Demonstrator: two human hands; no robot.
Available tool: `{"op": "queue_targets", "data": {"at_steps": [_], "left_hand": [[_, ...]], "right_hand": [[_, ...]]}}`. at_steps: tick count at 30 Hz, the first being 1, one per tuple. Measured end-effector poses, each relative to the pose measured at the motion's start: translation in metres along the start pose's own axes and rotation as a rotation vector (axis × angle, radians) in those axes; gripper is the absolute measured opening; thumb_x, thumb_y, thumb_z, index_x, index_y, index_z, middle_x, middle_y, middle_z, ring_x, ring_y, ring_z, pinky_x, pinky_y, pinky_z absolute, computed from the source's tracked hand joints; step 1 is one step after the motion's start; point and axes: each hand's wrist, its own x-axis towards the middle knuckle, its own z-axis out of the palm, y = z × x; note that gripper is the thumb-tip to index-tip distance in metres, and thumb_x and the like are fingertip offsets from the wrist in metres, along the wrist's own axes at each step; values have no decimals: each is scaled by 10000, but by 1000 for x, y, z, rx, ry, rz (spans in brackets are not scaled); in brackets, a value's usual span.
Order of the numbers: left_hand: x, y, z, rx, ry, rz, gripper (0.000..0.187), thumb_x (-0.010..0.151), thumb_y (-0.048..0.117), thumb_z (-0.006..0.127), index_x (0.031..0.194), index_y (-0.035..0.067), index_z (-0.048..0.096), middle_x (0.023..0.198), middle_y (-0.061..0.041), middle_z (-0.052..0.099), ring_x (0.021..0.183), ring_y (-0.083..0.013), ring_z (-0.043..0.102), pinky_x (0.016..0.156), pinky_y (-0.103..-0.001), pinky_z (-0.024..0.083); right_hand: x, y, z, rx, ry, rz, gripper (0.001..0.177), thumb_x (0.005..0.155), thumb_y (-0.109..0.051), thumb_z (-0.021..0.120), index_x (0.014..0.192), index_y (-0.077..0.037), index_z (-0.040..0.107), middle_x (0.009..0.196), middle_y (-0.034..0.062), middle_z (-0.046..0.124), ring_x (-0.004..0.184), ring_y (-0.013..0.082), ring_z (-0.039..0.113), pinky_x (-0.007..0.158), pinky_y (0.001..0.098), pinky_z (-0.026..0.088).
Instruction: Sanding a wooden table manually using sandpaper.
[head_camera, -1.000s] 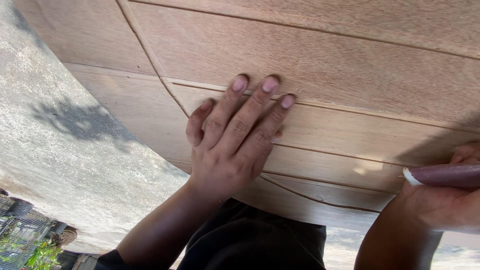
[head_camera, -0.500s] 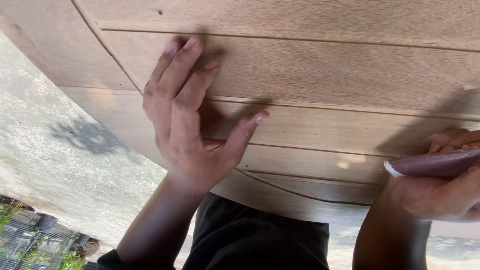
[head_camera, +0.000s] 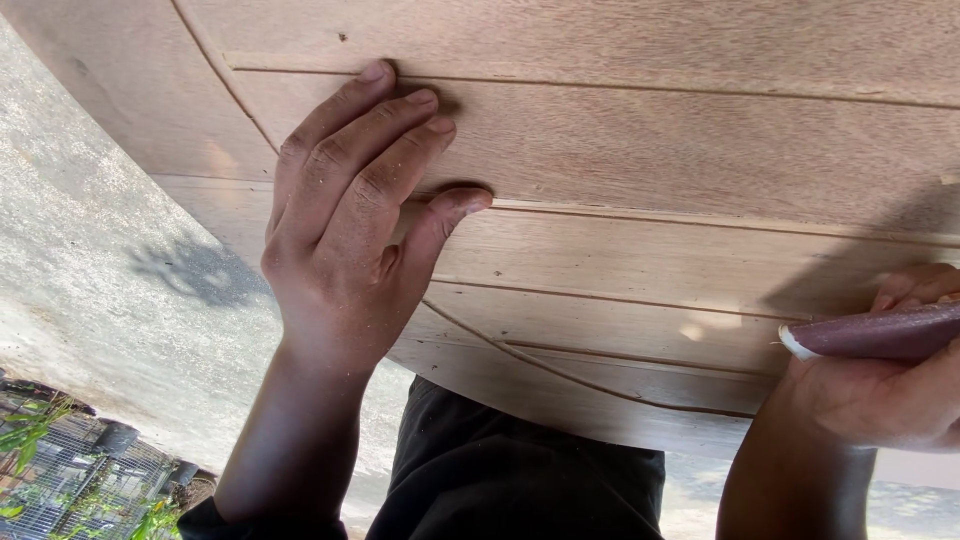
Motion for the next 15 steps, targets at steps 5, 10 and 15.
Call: {"op": "queue_targets", "data": {"at_steps": [5, 10, 15], "left_hand": [[3, 3, -4, -29, -32, -1, 291, 911, 51, 907, 1116, -61, 734, 1239, -161, 664, 1332, -358, 541, 1186, -489, 504], [0, -3, -2, -60, -40, 10, 297, 928, 78, 921, 1123, -57, 741, 1270, -152, 634, 1351, -351, 511, 1204, -495, 478], [-18, -4, 13, 49, -120, 13, 678, 921, 515, 991, 1345, 55, 730, 1506, -126, 448, 1468, -397, 427, 1295, -566, 382]], "right_hand": [[1, 3, -1, 31, -7, -32, 266, 1114, -143, 458, 871, -34, 463, 778, 149, 443, 695, 246, 372, 717, 377, 376], [1, 24, -22, -69, -86, -100, 291, 1141, -150, 388, 891, -14, 449, 810, 182, 449, 706, 281, 384, 714, 401, 384], [-4, 45, -43, 105, -125, 48, 313, 1141, -281, 393, 895, -89, 406, 832, 89, 393, 752, 179, 325, 773, 320, 343]]}}
